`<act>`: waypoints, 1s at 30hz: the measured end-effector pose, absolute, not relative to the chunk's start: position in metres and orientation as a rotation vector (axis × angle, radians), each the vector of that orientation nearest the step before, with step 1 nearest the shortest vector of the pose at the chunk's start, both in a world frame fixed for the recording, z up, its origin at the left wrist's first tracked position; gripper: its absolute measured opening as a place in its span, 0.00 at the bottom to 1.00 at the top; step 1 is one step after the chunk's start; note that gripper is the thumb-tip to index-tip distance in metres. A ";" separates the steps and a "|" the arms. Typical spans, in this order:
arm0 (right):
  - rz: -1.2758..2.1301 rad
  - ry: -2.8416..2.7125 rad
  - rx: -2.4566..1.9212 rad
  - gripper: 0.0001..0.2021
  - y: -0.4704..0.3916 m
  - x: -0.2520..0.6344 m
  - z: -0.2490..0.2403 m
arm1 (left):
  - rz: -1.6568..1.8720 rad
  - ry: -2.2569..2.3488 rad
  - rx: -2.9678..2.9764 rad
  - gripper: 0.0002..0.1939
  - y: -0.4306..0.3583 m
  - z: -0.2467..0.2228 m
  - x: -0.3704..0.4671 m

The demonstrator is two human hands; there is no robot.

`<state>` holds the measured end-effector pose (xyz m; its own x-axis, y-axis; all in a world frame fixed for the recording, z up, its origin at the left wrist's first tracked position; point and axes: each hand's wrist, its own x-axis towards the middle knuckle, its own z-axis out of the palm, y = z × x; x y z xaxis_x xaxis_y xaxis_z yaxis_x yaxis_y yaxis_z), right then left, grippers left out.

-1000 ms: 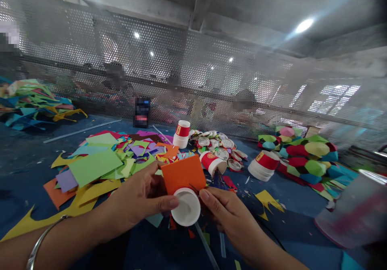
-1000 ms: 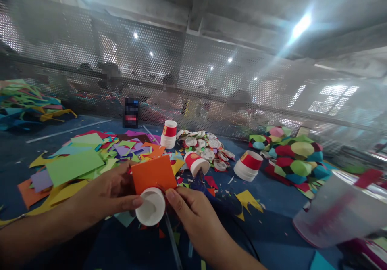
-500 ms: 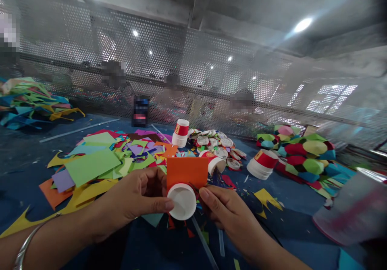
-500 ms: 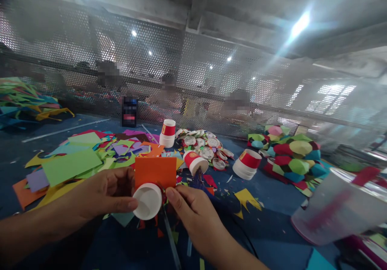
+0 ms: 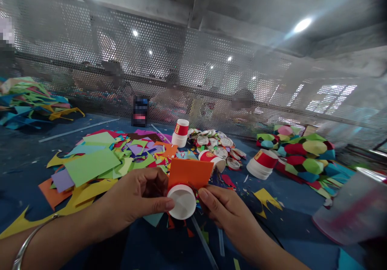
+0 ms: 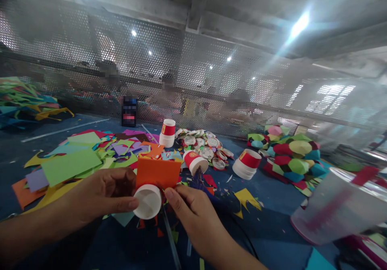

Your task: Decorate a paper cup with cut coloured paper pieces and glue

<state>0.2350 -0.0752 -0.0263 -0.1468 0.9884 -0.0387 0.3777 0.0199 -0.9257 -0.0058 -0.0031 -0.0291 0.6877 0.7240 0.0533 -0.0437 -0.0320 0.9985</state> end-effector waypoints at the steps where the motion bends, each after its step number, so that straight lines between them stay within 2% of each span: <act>1: 1.110 -1.617 -1.424 0.24 -0.075 0.235 -0.026 | 0.677 0.592 1.491 0.17 -0.003 -0.030 -0.006; 20: 0.859 -1.784 -1.410 0.24 -0.076 0.232 -0.018 | 0.670 0.656 1.544 0.17 -0.004 -0.015 -0.006; 26: 0.940 -1.715 -1.432 0.24 -0.076 0.234 -0.023 | 0.796 0.742 1.588 0.28 -0.004 -0.014 -0.006; 30: 0.945 -1.717 -1.431 0.24 -0.077 0.234 -0.024 | 0.834 0.769 1.722 0.28 -0.009 -0.013 -0.008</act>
<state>0.2335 -0.0771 -0.0244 -0.1450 0.9876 0.0605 0.4772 0.1234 -0.8701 -0.0082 -0.0090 -0.0133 0.5543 0.8151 0.1684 0.1016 -0.2670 0.9583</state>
